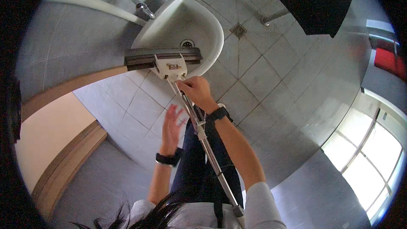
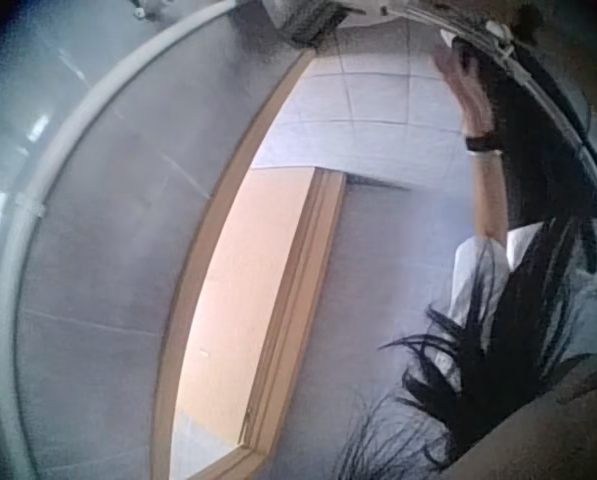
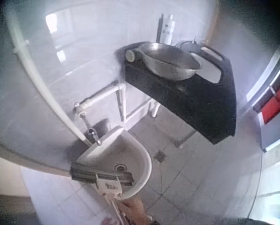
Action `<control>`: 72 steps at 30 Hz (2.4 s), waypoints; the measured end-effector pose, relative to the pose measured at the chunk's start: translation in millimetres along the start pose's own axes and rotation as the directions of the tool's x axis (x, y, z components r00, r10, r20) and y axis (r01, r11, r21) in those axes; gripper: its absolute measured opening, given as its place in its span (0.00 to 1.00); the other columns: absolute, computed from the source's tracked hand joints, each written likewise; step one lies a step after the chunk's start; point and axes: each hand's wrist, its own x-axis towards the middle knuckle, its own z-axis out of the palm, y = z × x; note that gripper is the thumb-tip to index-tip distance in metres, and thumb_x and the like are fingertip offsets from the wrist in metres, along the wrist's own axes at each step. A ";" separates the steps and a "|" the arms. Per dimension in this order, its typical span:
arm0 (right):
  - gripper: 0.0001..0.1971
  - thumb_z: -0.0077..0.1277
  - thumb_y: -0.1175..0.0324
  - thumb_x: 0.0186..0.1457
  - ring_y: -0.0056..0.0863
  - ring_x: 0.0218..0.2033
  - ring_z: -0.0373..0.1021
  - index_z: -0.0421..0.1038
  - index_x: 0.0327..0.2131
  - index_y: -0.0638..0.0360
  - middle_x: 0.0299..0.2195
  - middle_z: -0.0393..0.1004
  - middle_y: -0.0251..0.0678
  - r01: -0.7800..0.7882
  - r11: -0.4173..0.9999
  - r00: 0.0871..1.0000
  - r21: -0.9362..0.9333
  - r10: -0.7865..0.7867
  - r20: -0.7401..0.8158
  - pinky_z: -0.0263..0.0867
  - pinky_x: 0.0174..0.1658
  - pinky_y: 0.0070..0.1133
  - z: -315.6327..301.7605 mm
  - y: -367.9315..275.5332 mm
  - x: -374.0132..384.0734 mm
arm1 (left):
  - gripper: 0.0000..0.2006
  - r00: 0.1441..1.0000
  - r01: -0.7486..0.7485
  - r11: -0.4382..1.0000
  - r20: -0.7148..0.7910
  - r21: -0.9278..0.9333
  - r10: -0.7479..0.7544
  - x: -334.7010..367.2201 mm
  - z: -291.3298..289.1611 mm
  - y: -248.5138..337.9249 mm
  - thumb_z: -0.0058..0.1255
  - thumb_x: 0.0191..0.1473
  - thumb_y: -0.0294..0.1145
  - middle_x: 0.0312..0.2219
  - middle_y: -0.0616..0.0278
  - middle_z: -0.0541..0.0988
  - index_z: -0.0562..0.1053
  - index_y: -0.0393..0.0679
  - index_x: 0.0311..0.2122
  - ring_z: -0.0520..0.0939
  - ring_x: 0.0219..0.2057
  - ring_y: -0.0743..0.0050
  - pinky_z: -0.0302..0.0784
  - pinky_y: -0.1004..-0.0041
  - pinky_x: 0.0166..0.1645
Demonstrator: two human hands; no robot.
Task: The recorder is cleaning a white urinal using a mop and water from a faucet.
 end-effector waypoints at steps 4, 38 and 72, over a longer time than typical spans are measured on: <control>0.20 0.47 0.55 0.46 0.23 0.10 0.55 0.69 0.16 0.66 0.07 0.58 0.37 -0.067 0.992 0.997 0.110 0.062 0.049 0.52 0.16 0.24 14.5 -2.2 -11.9 | 0.35 0.850 -0.054 0.484 -0.214 0.873 0.481 91.9 -22.0 14.4 0.46 0.46 0.43 0.53 0.53 0.51 0.46 0.41 0.55 0.55 0.53 0.60 0.48 0.56 0.55; 0.20 0.48 0.58 0.45 0.26 0.07 0.54 0.63 0.11 0.66 0.06 0.58 0.37 -0.098 0.988 0.993 0.122 0.105 -0.053 0.51 0.14 0.24 -15.0 -5.4 -32.7 | 0.19 0.559 -0.797 -0.567 0.613 0.210 -0.559 201.2 37.9 71.4 0.33 0.52 0.37 0.52 0.56 0.58 0.60 0.45 0.50 0.55 0.55 0.64 0.47 0.56 0.56; 0.17 0.45 0.63 0.47 0.33 0.13 0.60 0.65 0.09 0.59 0.08 0.61 0.34 0.045 0.994 0.998 -0.095 -0.040 0.052 0.53 0.22 0.24 -38.2 -55.3 -103.6 | 0.23 0.610 -0.694 -0.687 0.683 0.214 -0.403 196.7 25.7 67.4 0.25 0.55 0.39 0.57 0.66 0.45 0.47 0.48 0.57 0.43 0.59 0.70 0.35 0.60 0.60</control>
